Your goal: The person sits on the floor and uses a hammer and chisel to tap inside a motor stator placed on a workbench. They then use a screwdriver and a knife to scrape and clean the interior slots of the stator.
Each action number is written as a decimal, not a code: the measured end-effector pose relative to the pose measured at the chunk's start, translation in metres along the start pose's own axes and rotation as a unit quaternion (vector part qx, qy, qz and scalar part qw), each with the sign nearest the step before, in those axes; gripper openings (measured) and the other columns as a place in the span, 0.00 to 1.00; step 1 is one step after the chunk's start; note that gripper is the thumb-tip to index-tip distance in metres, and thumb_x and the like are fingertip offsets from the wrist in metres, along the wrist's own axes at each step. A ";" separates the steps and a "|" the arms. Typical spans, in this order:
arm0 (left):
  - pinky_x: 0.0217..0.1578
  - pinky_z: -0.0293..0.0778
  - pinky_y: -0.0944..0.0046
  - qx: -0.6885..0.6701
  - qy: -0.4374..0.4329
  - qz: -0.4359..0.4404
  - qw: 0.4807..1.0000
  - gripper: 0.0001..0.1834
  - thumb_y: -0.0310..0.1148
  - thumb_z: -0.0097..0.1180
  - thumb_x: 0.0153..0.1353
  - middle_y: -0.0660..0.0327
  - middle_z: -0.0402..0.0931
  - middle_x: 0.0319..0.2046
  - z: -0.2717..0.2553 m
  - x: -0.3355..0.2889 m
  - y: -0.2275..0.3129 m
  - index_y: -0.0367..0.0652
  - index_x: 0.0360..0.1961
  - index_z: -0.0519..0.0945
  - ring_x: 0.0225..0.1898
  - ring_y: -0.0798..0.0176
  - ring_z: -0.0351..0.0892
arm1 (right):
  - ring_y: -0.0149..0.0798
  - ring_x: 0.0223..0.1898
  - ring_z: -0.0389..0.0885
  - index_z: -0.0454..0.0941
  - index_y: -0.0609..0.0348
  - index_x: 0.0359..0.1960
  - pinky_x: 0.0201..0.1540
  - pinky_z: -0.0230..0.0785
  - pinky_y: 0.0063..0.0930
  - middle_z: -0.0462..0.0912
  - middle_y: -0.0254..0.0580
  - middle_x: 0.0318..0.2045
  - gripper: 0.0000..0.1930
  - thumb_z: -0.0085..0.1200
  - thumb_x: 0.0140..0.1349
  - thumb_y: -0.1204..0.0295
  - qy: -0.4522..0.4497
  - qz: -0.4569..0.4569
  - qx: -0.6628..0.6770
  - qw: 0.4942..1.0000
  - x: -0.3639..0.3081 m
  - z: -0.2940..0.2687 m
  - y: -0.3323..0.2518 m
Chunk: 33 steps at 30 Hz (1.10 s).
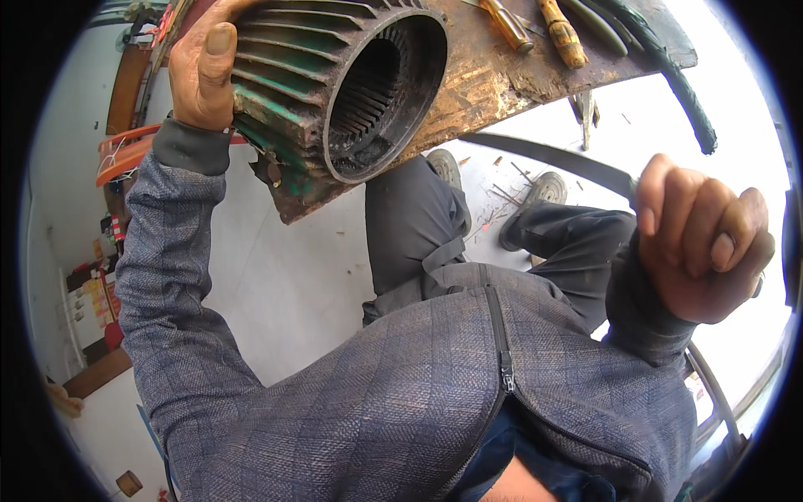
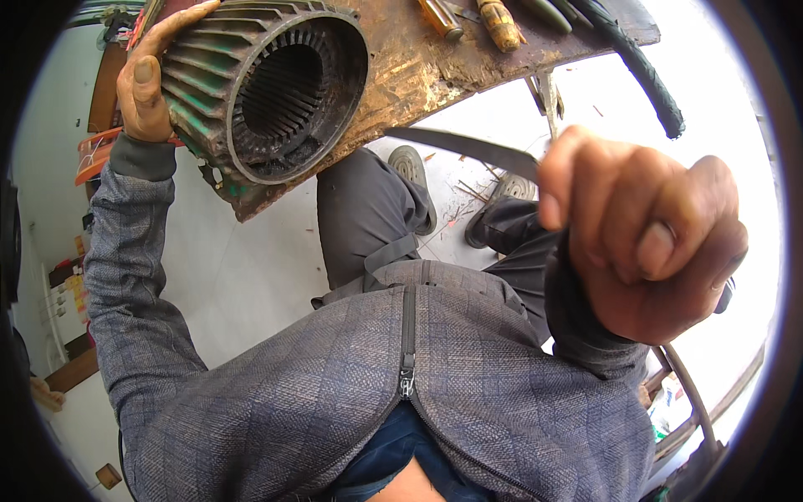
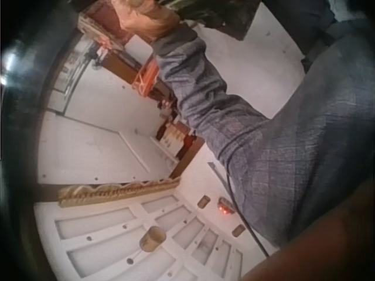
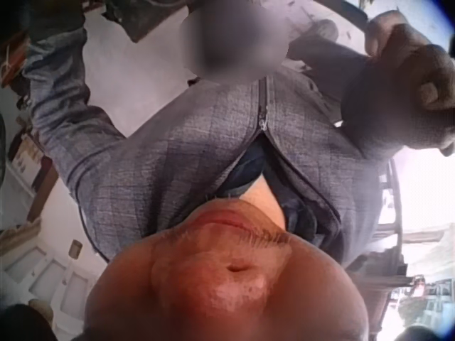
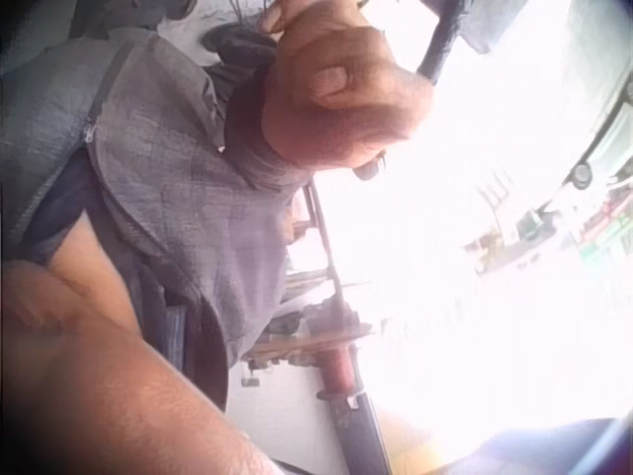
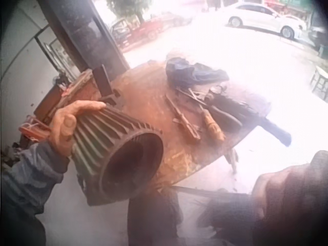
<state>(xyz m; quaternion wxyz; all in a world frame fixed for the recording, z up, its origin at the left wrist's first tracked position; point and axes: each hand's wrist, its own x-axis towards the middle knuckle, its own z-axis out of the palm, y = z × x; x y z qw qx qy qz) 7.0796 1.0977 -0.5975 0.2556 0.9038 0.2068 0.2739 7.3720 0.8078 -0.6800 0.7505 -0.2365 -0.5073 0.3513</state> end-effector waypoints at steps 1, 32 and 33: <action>0.57 0.80 0.60 0.023 -0.004 0.032 0.999 0.47 0.71 0.44 0.74 0.49 0.85 0.54 -0.001 0.000 0.000 0.29 0.61 0.80 0.54 0.58 0.85 | 0.27 0.15 0.61 0.71 0.47 0.37 0.35 0.72 0.35 0.65 0.24 0.17 0.22 0.30 0.86 0.52 0.005 0.006 0.023 1.000 -0.005 -0.002 -0.003; 0.77 0.59 0.42 -0.029 -0.041 0.039 0.998 0.62 0.83 0.27 0.69 0.29 0.75 0.65 -0.028 -0.004 -0.056 0.25 0.68 0.71 0.72 0.35 0.71 | 0.44 0.27 0.83 0.84 0.71 0.41 0.34 0.75 0.41 0.85 0.55 0.26 0.17 0.60 0.75 0.63 -0.036 0.454 -0.355 0.817 -0.134 -0.057 0.200; 0.77 0.59 0.42 -0.043 -0.033 0.036 0.998 0.62 0.82 0.27 0.69 0.29 0.75 0.65 -0.028 -0.005 -0.056 0.25 0.68 0.71 0.72 0.35 0.72 | 0.45 0.26 0.84 0.85 0.71 0.43 0.34 0.76 0.41 0.85 0.56 0.27 0.18 0.61 0.75 0.62 -0.044 0.474 -0.368 0.799 -0.134 -0.058 0.202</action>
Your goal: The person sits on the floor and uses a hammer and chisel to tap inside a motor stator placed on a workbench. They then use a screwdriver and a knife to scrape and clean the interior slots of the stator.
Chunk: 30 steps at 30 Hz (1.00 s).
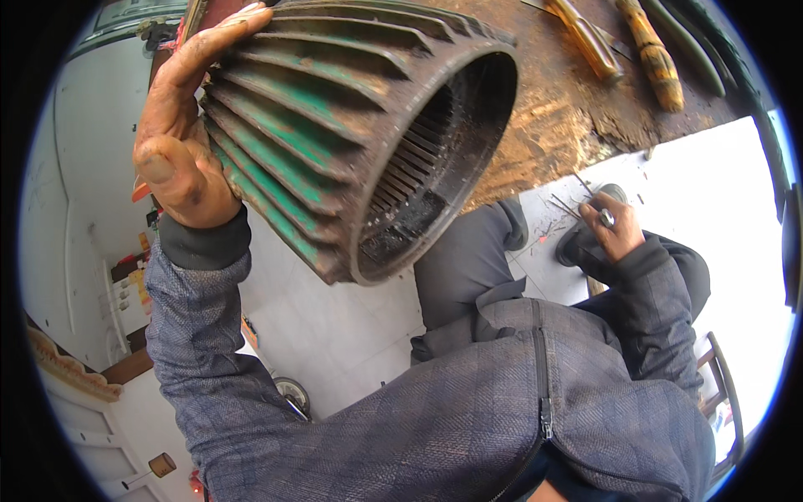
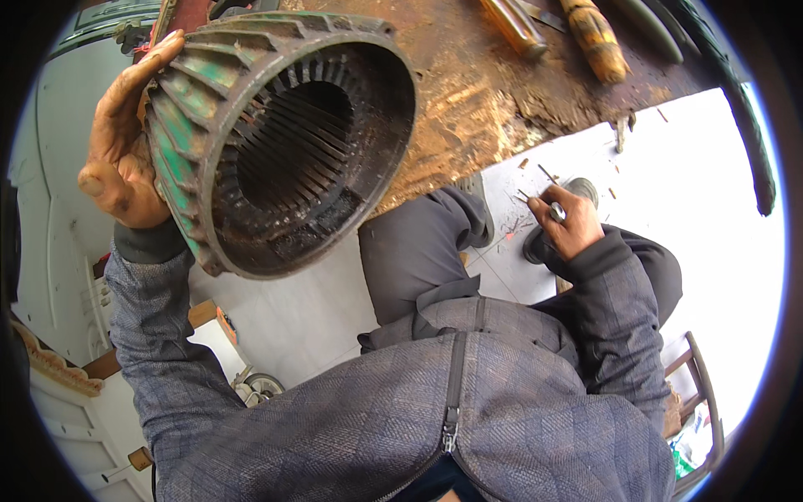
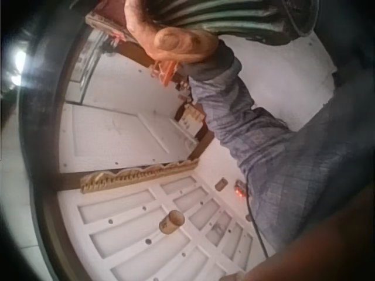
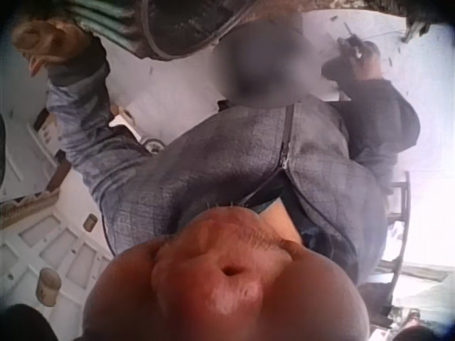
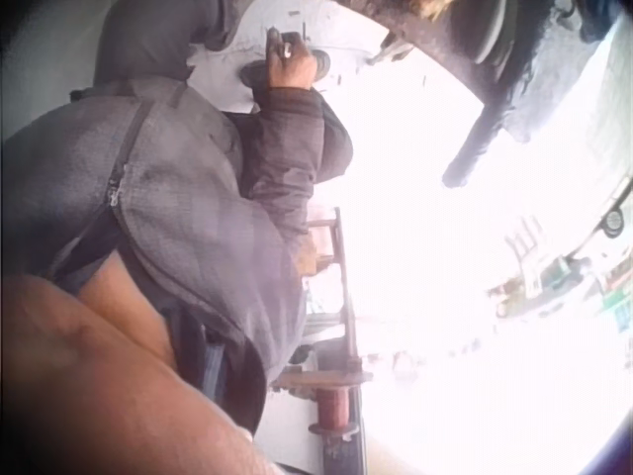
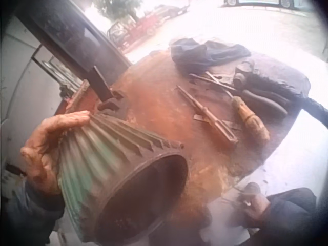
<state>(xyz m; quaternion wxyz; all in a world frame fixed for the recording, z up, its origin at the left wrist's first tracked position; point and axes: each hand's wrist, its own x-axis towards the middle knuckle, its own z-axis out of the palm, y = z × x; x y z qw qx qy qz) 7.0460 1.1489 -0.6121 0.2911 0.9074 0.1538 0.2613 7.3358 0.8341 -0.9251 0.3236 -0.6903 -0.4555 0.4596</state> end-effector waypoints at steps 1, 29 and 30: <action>0.77 0.60 0.42 -0.017 0.004 -0.009 1.000 0.61 0.80 0.28 0.71 0.29 0.75 0.65 0.000 0.001 -0.001 0.24 0.68 0.70 0.72 0.35 0.72 | 0.46 0.27 0.84 0.85 0.71 0.44 0.34 0.76 0.41 0.85 0.57 0.27 0.18 0.61 0.75 0.62 0.009 -0.023 -0.008 1.000 0.002 0.001 0.001; 0.78 0.53 0.35 0.342 0.028 0.117 0.932 0.54 0.51 0.67 0.59 0.36 0.58 0.77 0.072 -0.076 0.067 0.34 0.79 0.57 0.79 0.33 0.57 | 0.55 0.43 0.92 0.85 0.66 0.53 0.48 0.84 0.45 0.90 0.62 0.43 0.30 0.55 0.77 0.45 0.050 -0.002 0.000 0.999 -0.004 -0.007 0.015; 0.78 0.53 0.34 0.333 0.027 0.132 0.933 0.54 0.54 0.65 0.61 0.36 0.58 0.77 0.069 -0.078 0.064 0.35 0.79 0.57 0.79 0.33 0.57 | 0.54 0.41 0.92 0.85 0.66 0.53 0.48 0.83 0.45 0.90 0.62 0.42 0.31 0.55 0.77 0.44 0.049 -0.006 0.001 0.999 -0.003 -0.008 0.015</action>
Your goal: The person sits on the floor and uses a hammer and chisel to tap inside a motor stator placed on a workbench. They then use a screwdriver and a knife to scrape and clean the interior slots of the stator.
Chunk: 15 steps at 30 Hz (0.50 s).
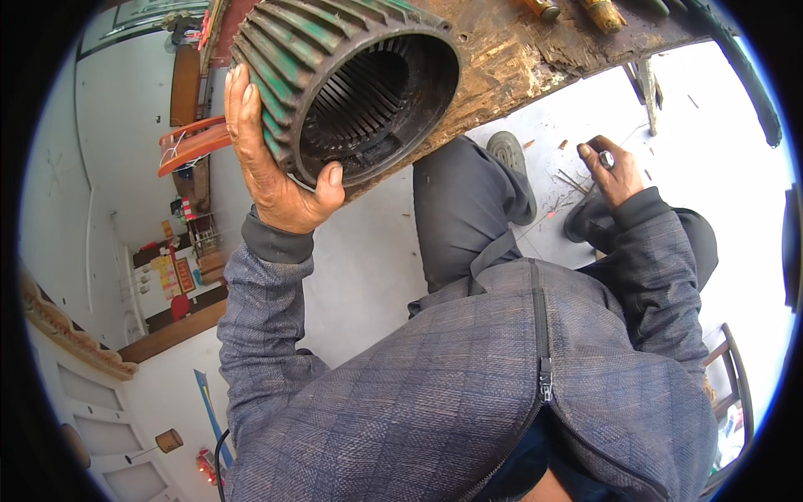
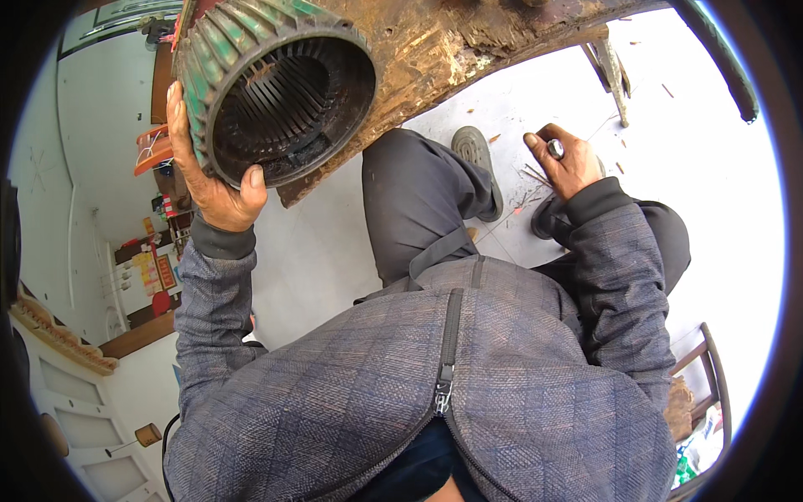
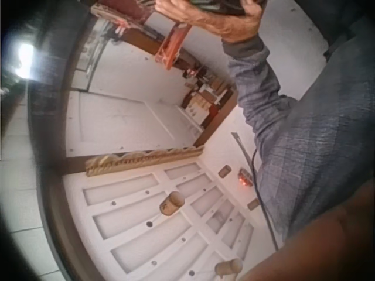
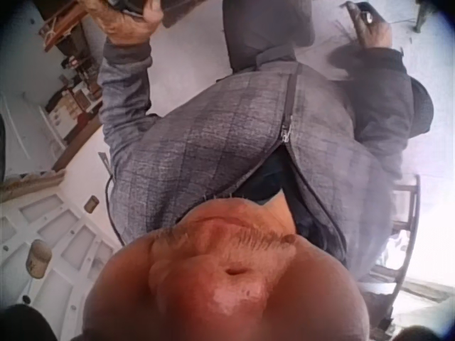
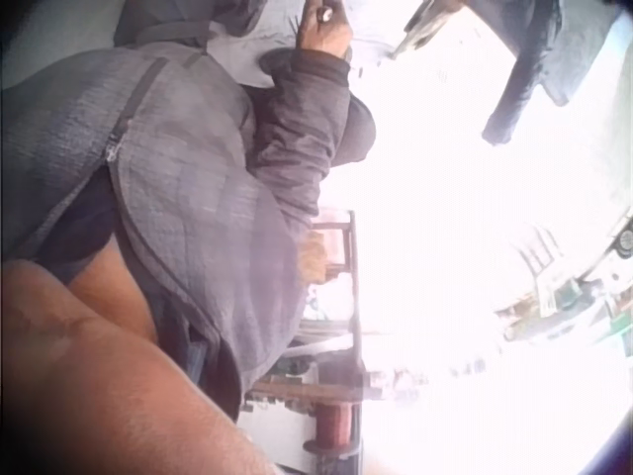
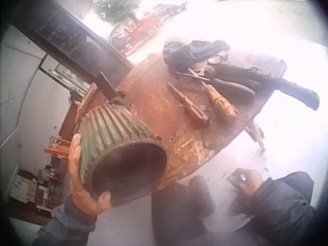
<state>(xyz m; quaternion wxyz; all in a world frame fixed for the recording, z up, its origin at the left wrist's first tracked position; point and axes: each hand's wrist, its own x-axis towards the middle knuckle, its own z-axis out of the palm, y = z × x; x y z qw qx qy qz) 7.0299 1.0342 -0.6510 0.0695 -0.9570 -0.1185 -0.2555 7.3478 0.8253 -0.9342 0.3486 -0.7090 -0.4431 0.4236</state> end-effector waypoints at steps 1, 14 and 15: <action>0.77 0.54 0.33 0.016 -0.003 0.003 1.000 0.54 0.60 0.62 0.64 0.36 0.58 0.77 0.000 -0.002 -0.003 0.36 0.80 0.56 0.78 0.31 0.57 | 0.54 0.41 0.92 0.85 0.66 0.53 0.48 0.83 0.45 0.90 0.62 0.42 0.31 0.54 0.77 0.44 -0.001 -0.003 -0.001 1.000 0.001 -0.001 0.001; 0.77 0.54 0.34 -0.030 0.002 -0.031 0.999 0.61 0.69 0.64 0.62 0.36 0.54 0.78 0.004 -0.014 -0.009 0.37 0.81 0.53 0.79 0.33 0.55 | 0.48 0.35 0.88 0.84 0.69 0.52 0.43 0.82 0.44 0.89 0.59 0.36 0.39 0.49 0.77 0.36 0.016 -0.014 0.004 1.000 0.001 0.001 0.003; 0.77 0.54 0.34 -0.034 0.002 -0.032 0.999 0.62 0.70 0.64 0.62 0.36 0.54 0.78 0.004 -0.015 -0.009 0.37 0.81 0.53 0.79 0.33 0.55 | 0.48 0.35 0.88 0.84 0.69 0.52 0.43 0.82 0.44 0.89 0.58 0.36 0.38 0.49 0.77 0.37 0.015 -0.007 -0.002 1.000 0.001 0.001 0.003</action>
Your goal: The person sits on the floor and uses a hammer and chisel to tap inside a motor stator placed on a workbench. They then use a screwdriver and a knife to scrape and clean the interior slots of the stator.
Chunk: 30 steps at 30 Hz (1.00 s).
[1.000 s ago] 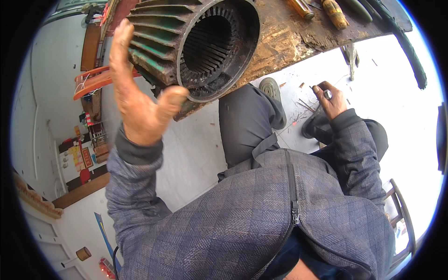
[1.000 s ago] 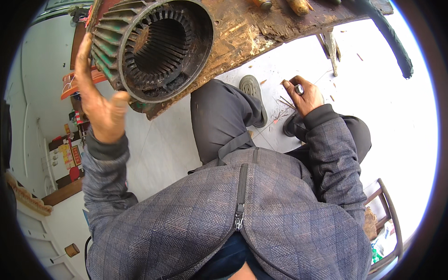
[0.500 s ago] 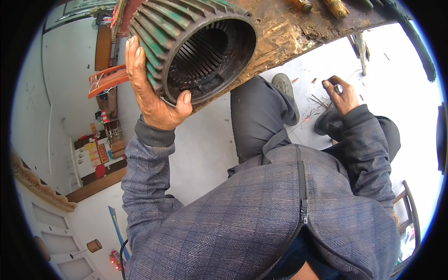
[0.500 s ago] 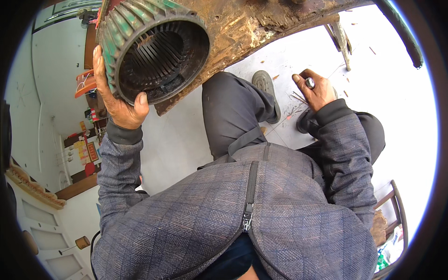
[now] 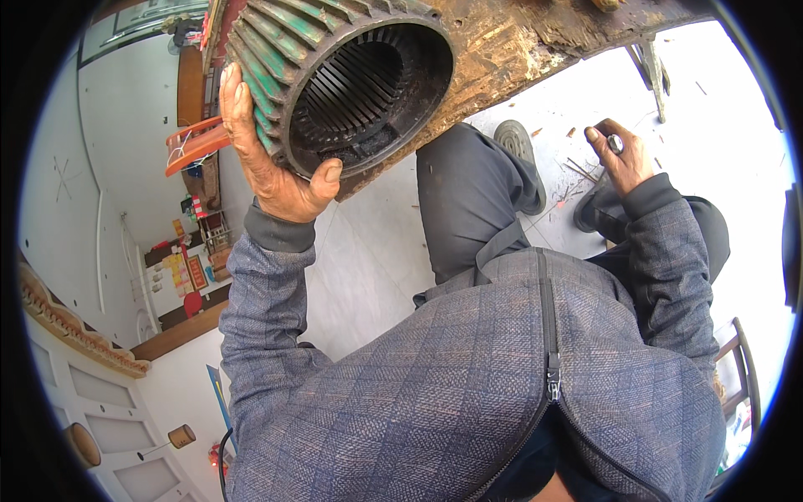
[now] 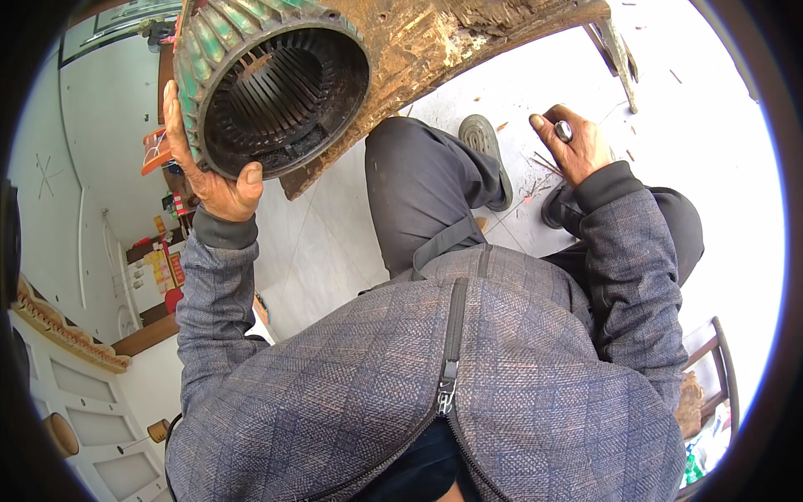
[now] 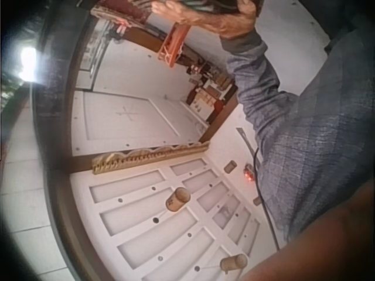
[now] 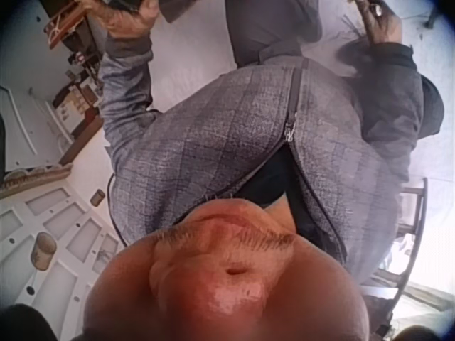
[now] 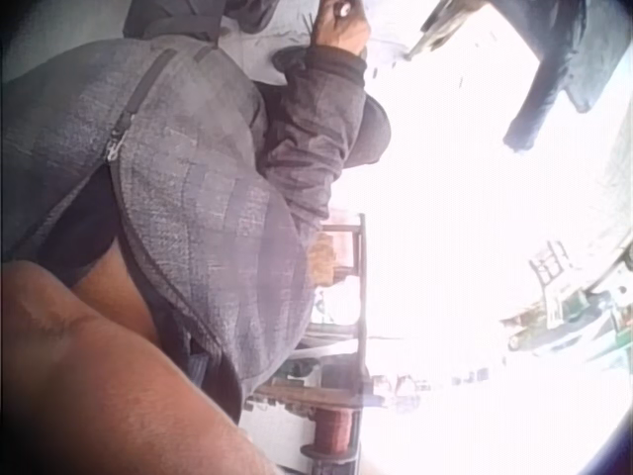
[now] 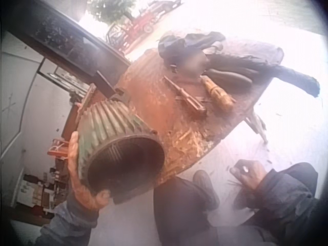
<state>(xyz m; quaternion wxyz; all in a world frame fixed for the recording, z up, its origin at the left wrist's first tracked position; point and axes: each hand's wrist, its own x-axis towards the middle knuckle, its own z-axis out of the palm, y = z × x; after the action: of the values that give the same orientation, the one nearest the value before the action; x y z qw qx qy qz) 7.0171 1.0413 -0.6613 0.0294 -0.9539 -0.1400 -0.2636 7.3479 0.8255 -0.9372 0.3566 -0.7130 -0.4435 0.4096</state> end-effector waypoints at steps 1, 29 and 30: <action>0.77 0.54 0.34 0.002 0.000 0.003 1.000 0.63 0.71 0.64 0.61 0.36 0.54 0.78 0.000 0.000 0.000 0.37 0.81 0.53 0.79 0.33 0.55 | 0.50 0.36 0.89 0.85 0.69 0.52 0.44 0.82 0.45 0.89 0.60 0.37 0.37 0.50 0.77 0.38 -0.005 0.002 0.007 1.000 0.000 0.000 0.000; 0.79 0.47 0.32 0.011 0.026 0.012 1.000 0.63 0.78 0.57 0.62 0.39 0.53 0.78 0.008 -0.007 -0.011 0.40 0.81 0.52 0.80 0.35 0.52 | 0.51 0.37 0.90 0.86 0.68 0.49 0.45 0.83 0.45 0.90 0.58 0.37 0.36 0.51 0.77 0.38 -0.025 -0.008 0.012 1.000 0.002 0.002 -0.001; 0.79 0.47 0.32 0.012 0.024 0.010 1.000 0.63 0.78 0.57 0.62 0.39 0.52 0.78 0.009 -0.008 -0.011 0.40 0.81 0.52 0.80 0.35 0.51 | 0.51 0.37 0.90 0.86 0.67 0.49 0.45 0.82 0.44 0.90 0.58 0.37 0.36 0.51 0.77 0.38 -0.017 -0.015 0.011 1.000 0.002 0.003 0.000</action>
<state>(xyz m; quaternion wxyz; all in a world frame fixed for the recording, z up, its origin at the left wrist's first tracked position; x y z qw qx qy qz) 7.0122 1.0515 -0.6732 0.0465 -0.9481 -0.1332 -0.2849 7.3458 0.8274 -0.9386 0.3631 -0.6954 -0.4557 0.4207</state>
